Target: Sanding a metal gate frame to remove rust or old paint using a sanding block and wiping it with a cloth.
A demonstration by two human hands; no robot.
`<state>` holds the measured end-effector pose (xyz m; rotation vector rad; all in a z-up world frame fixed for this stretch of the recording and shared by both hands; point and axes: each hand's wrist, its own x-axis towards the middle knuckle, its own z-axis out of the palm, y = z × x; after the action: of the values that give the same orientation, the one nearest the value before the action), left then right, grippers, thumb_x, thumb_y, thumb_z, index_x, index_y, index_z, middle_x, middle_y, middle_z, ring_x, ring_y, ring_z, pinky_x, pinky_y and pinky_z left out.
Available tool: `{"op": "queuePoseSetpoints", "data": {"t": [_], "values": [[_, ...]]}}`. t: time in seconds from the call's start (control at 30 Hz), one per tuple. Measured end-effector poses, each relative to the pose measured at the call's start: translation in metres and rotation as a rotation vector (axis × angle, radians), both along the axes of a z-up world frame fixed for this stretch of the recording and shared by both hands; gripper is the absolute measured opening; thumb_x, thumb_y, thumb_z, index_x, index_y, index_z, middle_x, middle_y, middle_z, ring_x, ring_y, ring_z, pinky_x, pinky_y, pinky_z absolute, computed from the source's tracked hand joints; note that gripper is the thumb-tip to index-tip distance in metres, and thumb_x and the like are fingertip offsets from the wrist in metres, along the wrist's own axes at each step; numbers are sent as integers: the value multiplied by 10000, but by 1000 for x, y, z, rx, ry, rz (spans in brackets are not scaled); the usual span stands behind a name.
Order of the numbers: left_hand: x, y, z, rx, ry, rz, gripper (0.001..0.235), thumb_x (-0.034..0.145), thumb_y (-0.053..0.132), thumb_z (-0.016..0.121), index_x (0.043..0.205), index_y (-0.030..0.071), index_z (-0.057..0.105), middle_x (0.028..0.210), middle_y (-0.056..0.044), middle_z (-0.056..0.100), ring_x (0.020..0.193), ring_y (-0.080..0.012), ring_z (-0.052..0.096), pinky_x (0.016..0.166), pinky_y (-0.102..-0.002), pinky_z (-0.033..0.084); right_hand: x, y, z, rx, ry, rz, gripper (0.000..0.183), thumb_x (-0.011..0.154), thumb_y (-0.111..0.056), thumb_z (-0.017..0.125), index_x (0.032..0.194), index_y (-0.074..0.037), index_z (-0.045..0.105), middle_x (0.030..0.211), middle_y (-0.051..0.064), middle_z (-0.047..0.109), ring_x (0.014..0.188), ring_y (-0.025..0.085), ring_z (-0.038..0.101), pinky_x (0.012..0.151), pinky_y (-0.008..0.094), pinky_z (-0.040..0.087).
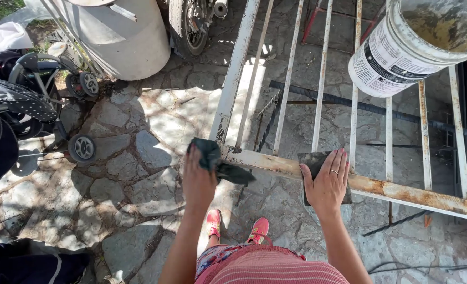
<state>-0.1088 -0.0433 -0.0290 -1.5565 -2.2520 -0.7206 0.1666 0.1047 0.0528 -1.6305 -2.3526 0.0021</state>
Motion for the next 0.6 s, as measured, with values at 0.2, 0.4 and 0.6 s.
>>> {"op": "queuePoseSetpoints", "data": {"t": [0.2,0.4,0.6], "values": [[18,0,15,63,-390,57,587,1046,189,509,1561,-53,366,1619,-263,370,1525,-408,305,1286,-525,238,2,-2,2,-4,-5,-2,963,997,-670,379,1531,128,307,1588,335,298,1516,424,233,1254,482,111],[38,9,27,-67,-134,68,665,951,305,627,1492,-45,460,1573,-243,448,1515,-383,357,1283,-498,229,0,-5,6,6,1,22,948,1017,-660,356,1527,138,316,1584,347,303,1515,430,230,1253,479,103],[127,36,27,-75,-71,-287,661,848,304,634,1387,-72,564,1432,-298,566,1382,-419,522,1224,-520,337,3,-1,-2,6,-18,27,957,1009,-666,361,1531,134,313,1591,338,302,1519,420,230,1262,470,99]]}}
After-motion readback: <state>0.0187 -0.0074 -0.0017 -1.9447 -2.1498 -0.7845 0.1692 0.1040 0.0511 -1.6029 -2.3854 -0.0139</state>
